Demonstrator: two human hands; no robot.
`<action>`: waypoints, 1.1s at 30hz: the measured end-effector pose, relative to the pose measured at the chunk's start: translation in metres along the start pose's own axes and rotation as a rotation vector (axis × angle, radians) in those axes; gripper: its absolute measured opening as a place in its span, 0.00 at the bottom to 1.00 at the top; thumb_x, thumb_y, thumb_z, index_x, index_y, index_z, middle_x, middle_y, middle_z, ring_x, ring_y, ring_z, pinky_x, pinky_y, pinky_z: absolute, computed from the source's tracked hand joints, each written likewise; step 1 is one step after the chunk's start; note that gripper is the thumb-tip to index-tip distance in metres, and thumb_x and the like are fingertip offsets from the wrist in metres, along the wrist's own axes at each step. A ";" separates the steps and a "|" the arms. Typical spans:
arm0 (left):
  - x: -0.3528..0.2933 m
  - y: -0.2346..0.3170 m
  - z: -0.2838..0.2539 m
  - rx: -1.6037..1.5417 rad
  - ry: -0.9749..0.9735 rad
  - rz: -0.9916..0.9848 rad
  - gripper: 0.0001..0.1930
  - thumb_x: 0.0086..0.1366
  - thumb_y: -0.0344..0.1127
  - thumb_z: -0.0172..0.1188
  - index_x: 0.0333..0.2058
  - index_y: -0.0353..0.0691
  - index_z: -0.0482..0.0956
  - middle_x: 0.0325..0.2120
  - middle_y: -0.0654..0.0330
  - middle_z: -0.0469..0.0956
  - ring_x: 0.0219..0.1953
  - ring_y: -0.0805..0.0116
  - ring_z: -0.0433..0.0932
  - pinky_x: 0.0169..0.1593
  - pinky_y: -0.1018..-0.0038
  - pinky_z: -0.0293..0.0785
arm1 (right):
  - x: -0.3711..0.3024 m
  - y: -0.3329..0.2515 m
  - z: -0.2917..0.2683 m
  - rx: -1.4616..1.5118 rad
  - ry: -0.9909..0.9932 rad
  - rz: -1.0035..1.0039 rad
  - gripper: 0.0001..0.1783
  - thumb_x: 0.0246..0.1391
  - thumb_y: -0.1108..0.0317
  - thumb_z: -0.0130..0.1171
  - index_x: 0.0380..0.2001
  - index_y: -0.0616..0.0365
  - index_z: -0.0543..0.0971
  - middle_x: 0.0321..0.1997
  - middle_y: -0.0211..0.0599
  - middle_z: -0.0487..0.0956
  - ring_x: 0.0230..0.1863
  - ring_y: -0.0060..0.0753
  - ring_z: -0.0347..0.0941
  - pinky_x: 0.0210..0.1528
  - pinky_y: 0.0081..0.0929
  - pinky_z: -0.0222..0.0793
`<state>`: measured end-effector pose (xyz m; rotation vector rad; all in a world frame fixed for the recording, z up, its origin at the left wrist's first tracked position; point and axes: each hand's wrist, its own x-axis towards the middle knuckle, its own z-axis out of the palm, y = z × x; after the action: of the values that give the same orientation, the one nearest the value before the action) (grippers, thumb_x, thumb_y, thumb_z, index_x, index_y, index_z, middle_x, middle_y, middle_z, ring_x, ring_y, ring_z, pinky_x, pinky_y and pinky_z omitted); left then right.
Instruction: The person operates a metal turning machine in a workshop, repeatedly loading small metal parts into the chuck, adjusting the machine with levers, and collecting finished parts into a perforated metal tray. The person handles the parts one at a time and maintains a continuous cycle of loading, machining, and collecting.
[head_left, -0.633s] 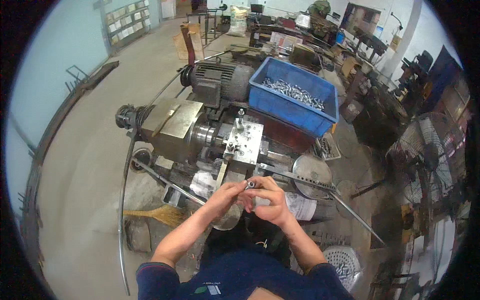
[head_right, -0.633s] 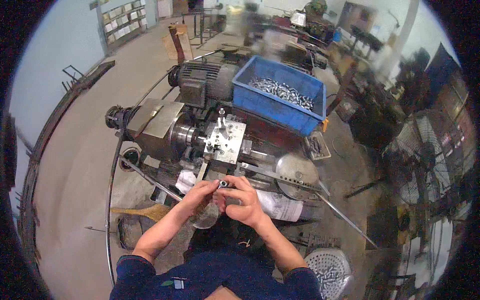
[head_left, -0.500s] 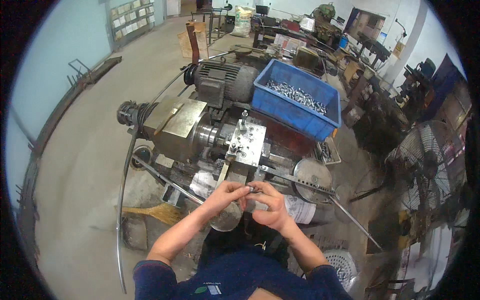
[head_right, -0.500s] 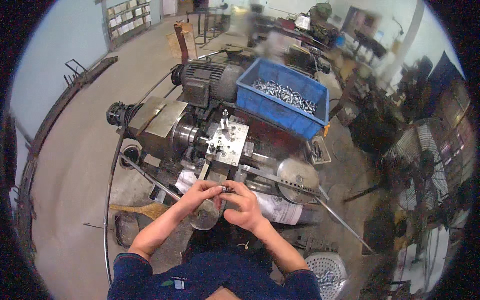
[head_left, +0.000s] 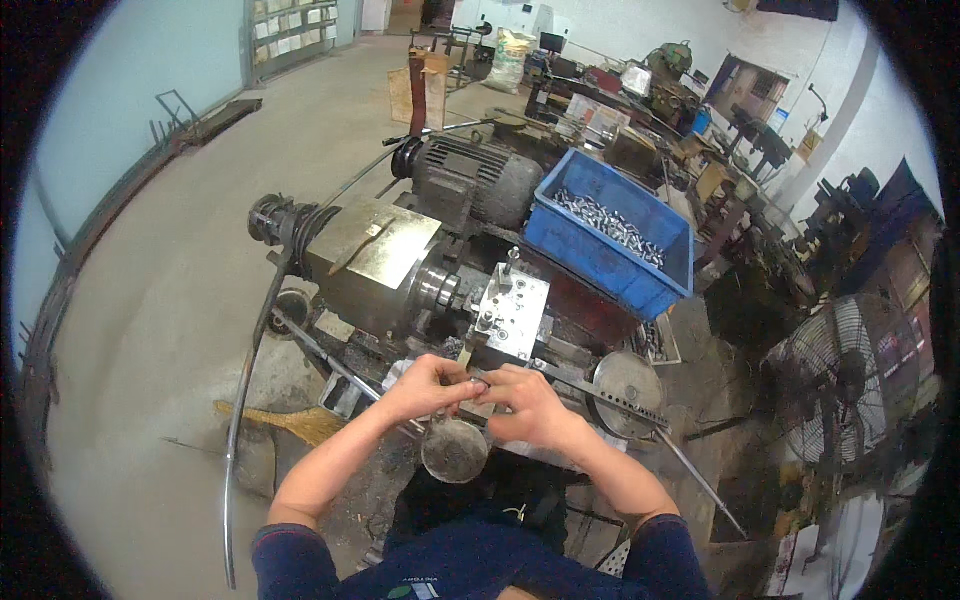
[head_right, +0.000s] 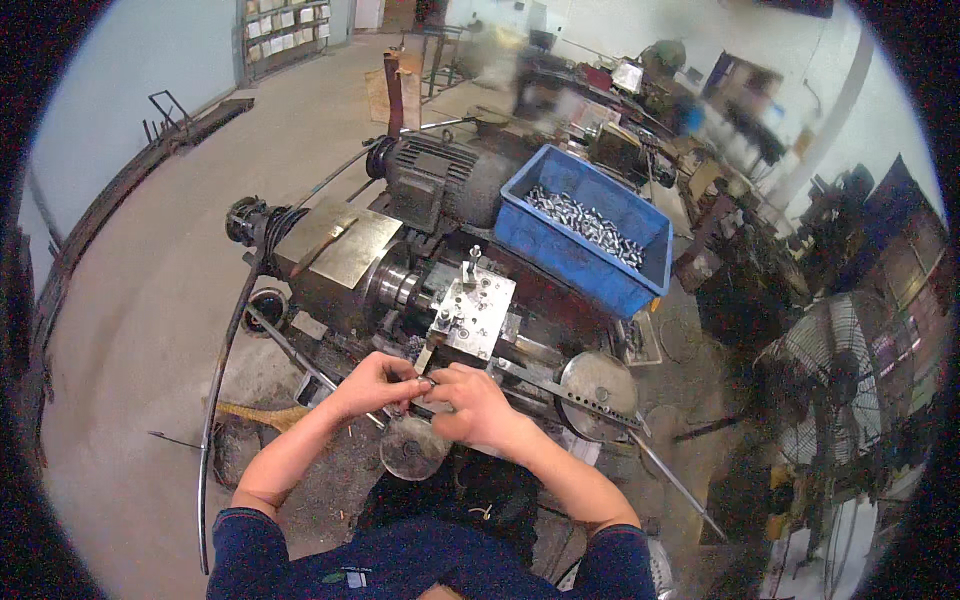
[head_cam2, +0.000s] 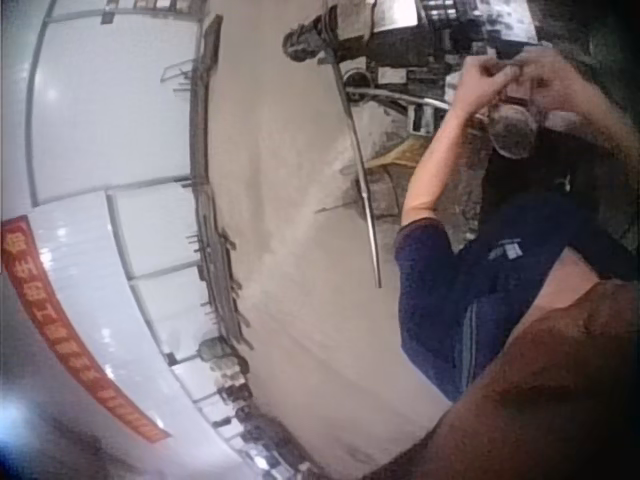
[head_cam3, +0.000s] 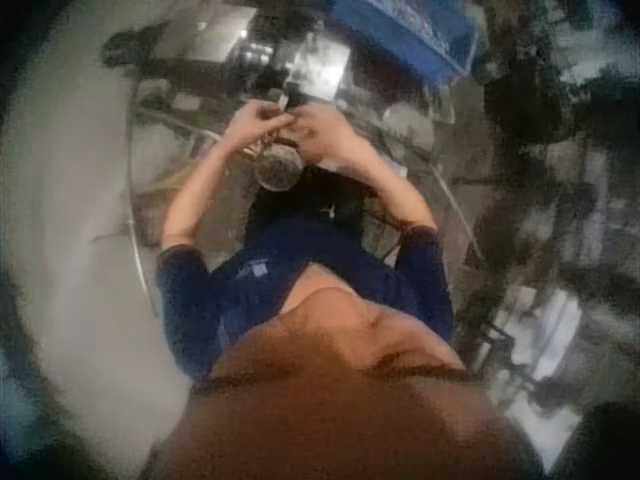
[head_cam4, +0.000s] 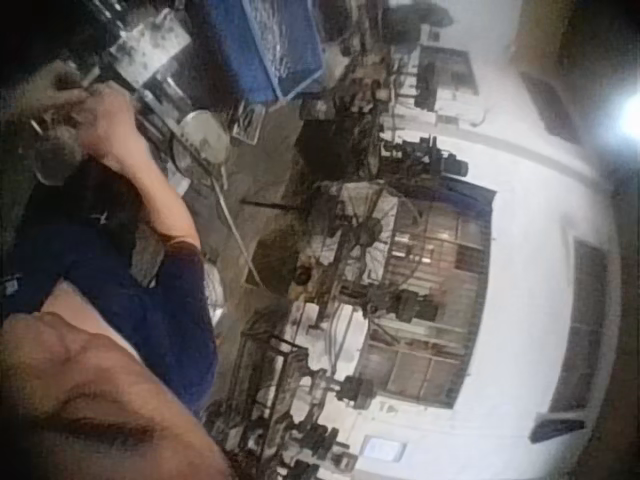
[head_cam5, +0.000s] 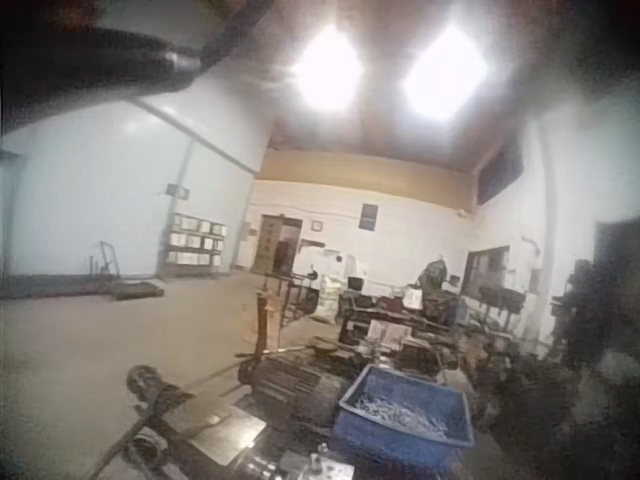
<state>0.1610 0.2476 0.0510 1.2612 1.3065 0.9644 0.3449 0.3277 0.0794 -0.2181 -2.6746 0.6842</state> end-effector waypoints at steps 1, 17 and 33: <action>-0.005 -0.004 -0.008 0.022 0.030 0.023 0.13 0.56 0.40 0.59 0.30 0.33 0.76 0.16 0.64 0.74 0.19 0.80 0.71 0.23 0.81 0.66 | 0.008 0.006 0.003 0.012 -0.021 -0.014 0.17 0.24 0.70 0.58 0.28 0.58 0.79 0.38 0.45 0.76 0.36 0.46 0.71 0.36 0.33 0.69; -0.253 -0.091 -0.130 0.892 0.819 -0.641 0.22 0.52 0.45 0.60 0.40 0.35 0.72 0.22 0.45 0.75 0.30 0.46 0.75 0.34 0.59 0.70 | 0.120 0.107 0.040 -0.383 -0.123 0.469 0.18 0.25 0.62 0.56 0.27 0.48 0.83 0.30 0.42 0.78 0.41 0.46 0.69 0.47 0.33 0.66; -0.300 -0.200 -0.329 1.673 0.933 -0.552 0.06 0.45 0.30 0.56 0.25 0.38 0.71 0.19 0.51 0.74 0.25 0.52 0.74 0.31 0.60 0.69 | 0.125 0.108 0.041 -0.345 -0.092 0.367 0.14 0.24 0.64 0.54 0.21 0.52 0.82 0.25 0.41 0.78 0.35 0.45 0.69 0.40 0.34 0.68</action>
<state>-0.2202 -0.0388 -0.0556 1.3303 3.2950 -0.2889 0.2201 0.4336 0.0325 -0.8019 -2.8561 0.3291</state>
